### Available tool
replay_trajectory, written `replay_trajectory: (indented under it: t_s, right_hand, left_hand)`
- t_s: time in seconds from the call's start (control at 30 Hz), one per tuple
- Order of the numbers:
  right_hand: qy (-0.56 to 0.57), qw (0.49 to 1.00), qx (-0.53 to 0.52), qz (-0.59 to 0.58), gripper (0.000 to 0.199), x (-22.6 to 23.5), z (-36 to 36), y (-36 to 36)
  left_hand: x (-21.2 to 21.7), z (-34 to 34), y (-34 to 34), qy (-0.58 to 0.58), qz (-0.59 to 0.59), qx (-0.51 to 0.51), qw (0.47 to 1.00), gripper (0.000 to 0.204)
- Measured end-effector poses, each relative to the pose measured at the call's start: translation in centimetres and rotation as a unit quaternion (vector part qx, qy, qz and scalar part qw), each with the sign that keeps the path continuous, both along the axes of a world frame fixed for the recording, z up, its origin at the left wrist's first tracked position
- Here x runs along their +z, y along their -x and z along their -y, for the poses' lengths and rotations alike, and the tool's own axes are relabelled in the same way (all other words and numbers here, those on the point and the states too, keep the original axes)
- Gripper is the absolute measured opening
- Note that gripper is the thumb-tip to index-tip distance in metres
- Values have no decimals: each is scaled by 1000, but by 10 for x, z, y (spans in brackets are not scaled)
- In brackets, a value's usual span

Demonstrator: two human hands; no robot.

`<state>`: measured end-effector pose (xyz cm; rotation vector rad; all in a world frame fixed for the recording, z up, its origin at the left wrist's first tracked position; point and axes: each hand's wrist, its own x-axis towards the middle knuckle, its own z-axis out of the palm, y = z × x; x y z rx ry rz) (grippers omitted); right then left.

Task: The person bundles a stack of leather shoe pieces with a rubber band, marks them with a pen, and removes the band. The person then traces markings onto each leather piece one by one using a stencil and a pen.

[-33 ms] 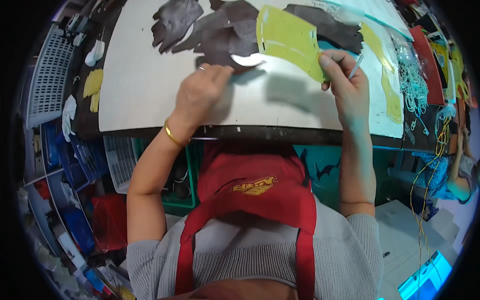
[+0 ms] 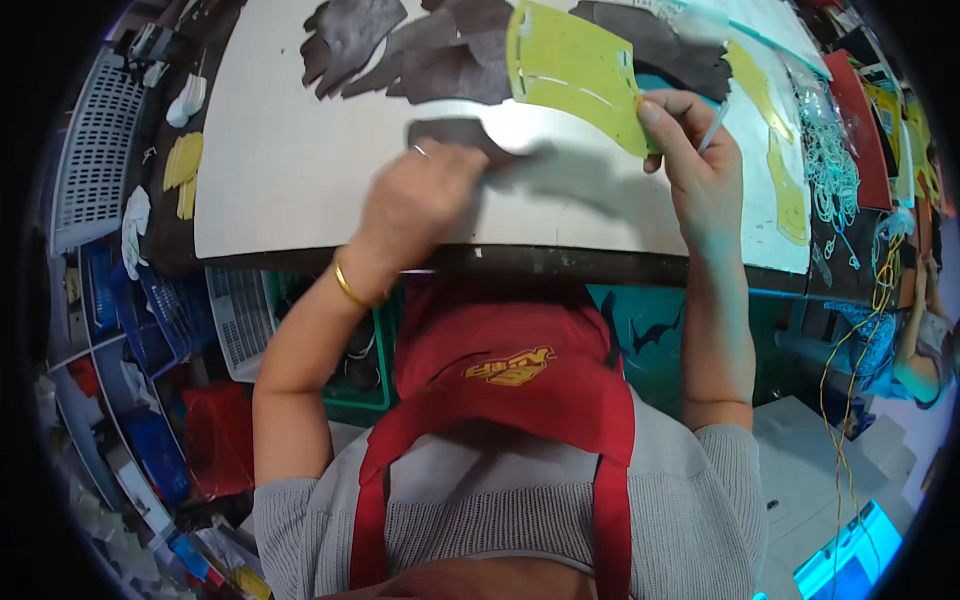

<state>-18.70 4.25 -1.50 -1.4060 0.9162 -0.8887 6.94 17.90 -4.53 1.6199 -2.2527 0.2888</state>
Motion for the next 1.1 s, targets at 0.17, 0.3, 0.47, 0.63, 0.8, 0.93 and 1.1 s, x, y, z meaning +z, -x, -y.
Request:
replay_trajectory:
  t_s: [0.17, 0.3, 0.47, 0.63, 0.8, 0.93, 1.1]
  right_hand:
    - [9, 983, 112, -143, 18, -8, -11, -21]
    - [-20, 964, 175, -199, 17, -10, -25, -38]
    - [69, 939, 196, -275, 20, -17, -36, -46]
    - [176, 925, 165, -292, 20, -23, -44, -45]
    - [198, 910, 170, -322, 20, -22, -43, -46]
    - [142, 911, 200, -332, 21, -12, -28, -42]
    - [85, 926, 193, -314, 21, -11, -8, -19]
  left_hand:
    - [3, -37, 36, 31, -114, -6, 993, 25]
    - [-1, -49, 28, 92, -176, 48, 979, 24]
    - [-21, -54, 25, 67, -241, 82, 965, 25]
    - [-18, -53, 23, 54, -232, 72, 968, 29]
    - [-8, -49, 29, 24, -185, 75, 979, 31]
    - [1, -43, 31, -22, -107, 72, 991, 31]
    - [6, -36, 30, -28, -47, 44, 998, 28]
